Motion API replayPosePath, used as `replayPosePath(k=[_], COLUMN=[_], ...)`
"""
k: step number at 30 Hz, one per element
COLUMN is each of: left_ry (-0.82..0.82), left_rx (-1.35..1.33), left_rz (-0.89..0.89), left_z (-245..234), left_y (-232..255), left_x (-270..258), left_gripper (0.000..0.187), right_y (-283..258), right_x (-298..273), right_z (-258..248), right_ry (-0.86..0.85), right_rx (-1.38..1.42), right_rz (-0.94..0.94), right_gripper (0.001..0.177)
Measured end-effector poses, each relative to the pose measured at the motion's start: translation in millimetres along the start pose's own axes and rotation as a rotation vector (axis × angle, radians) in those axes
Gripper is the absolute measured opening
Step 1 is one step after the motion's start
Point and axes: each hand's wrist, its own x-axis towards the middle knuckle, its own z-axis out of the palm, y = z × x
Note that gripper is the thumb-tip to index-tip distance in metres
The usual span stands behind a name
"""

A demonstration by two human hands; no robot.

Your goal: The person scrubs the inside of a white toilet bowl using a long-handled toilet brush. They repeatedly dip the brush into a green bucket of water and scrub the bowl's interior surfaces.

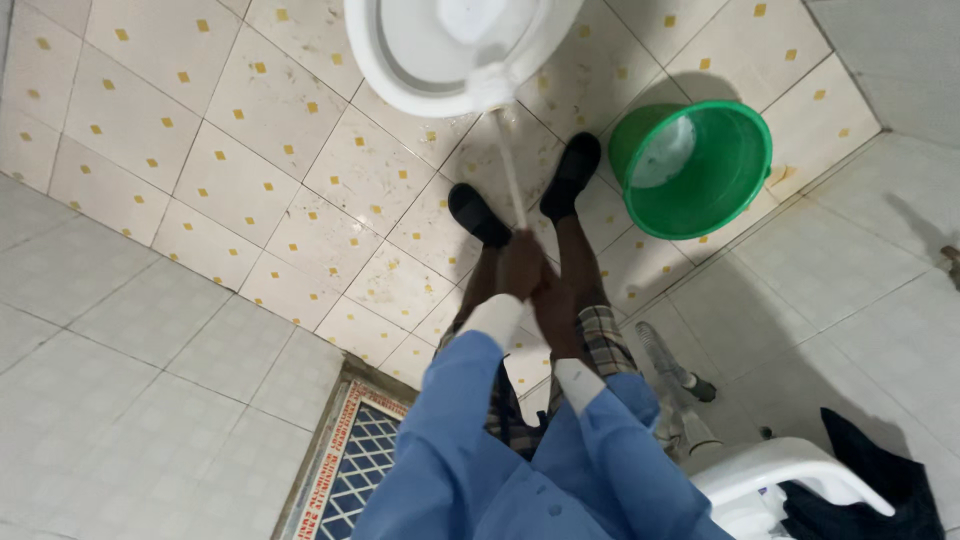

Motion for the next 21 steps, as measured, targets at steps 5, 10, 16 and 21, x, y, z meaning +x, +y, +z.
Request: replayPosePath(k=[5, 10, 16, 21], left_ry=[0.058, 0.094, -0.049, 0.270], left_rx=[-0.132, -0.050, -0.540, -0.231], left_rz=[-0.061, -0.248, -0.293, -0.020], left_z=[7, -23, -22, 1], left_y=[25, -21, -6, 53], left_x=[13, -6, 35, 118], left_gripper=[0.030, 0.031, 0.025, 0.035], right_y=[8, -52, -75, -119], right_x=[-8, 29, 64, 130], right_z=[-17, -5, -20, -88], right_ry=[-0.069, -0.189, -0.008, 0.077], right_rx=[0.048, -0.106, -0.273, -0.204], right_rz=[-0.053, 0.173, 0.115, 0.188], right_gripper=[0.048, 0.045, 0.042, 0.039])
